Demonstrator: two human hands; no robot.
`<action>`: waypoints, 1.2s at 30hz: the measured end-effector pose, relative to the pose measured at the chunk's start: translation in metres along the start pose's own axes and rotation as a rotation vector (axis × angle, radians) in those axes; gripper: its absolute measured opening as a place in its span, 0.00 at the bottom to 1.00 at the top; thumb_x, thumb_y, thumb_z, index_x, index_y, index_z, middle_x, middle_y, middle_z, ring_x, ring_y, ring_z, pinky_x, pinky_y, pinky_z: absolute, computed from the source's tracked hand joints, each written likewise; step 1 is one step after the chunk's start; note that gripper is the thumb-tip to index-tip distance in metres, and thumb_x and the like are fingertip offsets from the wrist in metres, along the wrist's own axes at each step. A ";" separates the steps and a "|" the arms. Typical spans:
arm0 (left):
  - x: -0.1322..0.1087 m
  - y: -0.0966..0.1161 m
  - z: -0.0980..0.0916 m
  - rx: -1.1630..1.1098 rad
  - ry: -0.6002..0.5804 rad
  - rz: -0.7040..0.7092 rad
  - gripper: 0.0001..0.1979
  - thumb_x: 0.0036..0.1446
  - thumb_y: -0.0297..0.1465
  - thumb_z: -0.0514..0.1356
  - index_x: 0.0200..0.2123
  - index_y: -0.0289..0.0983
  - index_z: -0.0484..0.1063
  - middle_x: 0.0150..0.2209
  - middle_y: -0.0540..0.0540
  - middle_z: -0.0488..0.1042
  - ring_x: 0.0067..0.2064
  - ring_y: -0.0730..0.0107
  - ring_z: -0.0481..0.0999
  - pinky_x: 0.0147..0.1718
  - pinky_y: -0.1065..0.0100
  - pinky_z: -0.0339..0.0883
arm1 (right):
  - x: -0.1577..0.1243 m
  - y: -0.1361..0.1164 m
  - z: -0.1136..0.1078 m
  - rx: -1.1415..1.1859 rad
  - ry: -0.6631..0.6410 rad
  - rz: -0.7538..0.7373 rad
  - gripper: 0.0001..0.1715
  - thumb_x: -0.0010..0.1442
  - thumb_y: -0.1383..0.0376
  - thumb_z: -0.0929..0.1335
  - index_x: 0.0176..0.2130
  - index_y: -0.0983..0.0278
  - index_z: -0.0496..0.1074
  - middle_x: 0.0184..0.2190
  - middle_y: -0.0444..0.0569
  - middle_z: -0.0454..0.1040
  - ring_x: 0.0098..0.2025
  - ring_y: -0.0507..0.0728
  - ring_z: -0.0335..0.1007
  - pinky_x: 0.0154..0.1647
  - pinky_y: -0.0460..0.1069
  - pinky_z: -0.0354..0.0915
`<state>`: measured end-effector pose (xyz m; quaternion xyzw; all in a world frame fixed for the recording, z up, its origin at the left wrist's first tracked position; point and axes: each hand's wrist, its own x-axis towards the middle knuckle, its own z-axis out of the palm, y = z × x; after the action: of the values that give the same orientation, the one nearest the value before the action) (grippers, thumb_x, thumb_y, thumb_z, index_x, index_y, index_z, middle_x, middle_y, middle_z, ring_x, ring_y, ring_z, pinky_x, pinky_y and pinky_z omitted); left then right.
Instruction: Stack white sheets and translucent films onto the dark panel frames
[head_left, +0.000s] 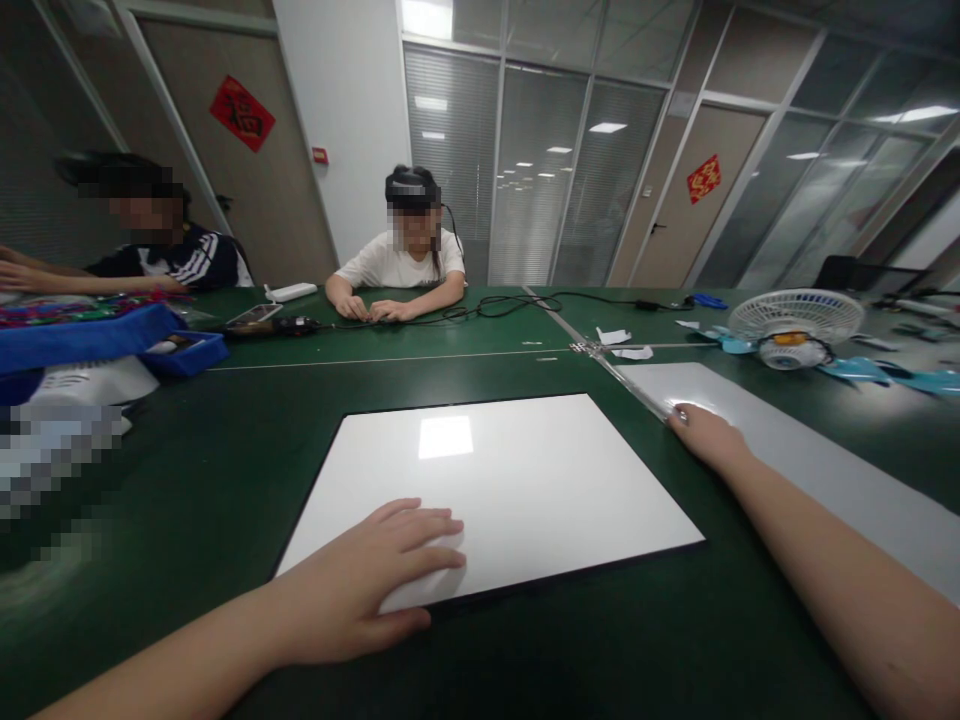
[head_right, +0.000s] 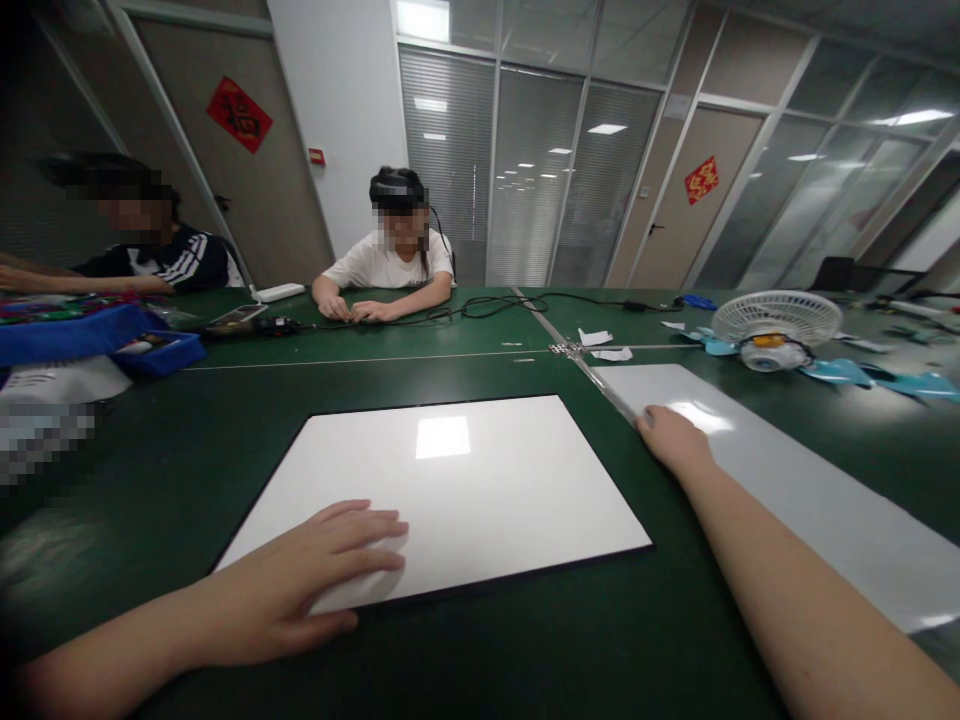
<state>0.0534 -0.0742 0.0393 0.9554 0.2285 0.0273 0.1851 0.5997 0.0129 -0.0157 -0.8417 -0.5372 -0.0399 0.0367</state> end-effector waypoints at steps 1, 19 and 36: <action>0.000 0.000 0.000 0.002 -0.003 -0.002 0.28 0.56 0.33 0.60 0.60 0.51 0.61 0.64 0.48 0.61 0.64 0.55 0.60 0.63 0.48 0.49 | -0.001 -0.002 -0.002 -0.006 -0.003 0.000 0.32 0.64 0.52 0.54 0.56 0.65 0.68 0.52 0.62 0.71 0.49 0.68 0.70 0.41 0.57 0.65; 0.000 -0.001 0.002 -0.003 0.013 0.009 0.28 0.56 0.33 0.61 0.60 0.51 0.62 0.64 0.48 0.61 0.64 0.55 0.60 0.63 0.49 0.49 | -0.026 -0.041 -0.030 -0.196 -0.020 0.000 0.18 0.61 0.68 0.57 0.47 0.65 0.69 0.42 0.62 0.75 0.43 0.66 0.74 0.35 0.55 0.66; 0.001 0.001 -0.001 -0.013 0.021 0.021 0.27 0.56 0.33 0.60 0.59 0.50 0.63 0.64 0.47 0.62 0.63 0.55 0.62 0.63 0.49 0.49 | -0.044 -0.073 -0.042 -0.275 0.066 -0.073 0.21 0.62 0.72 0.54 0.47 0.67 0.69 0.42 0.64 0.75 0.42 0.66 0.74 0.34 0.56 0.66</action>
<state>0.0546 -0.0738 0.0402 0.9562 0.2200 0.0411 0.1886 0.5138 -0.0009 0.0225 -0.8169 -0.5555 -0.1420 -0.0630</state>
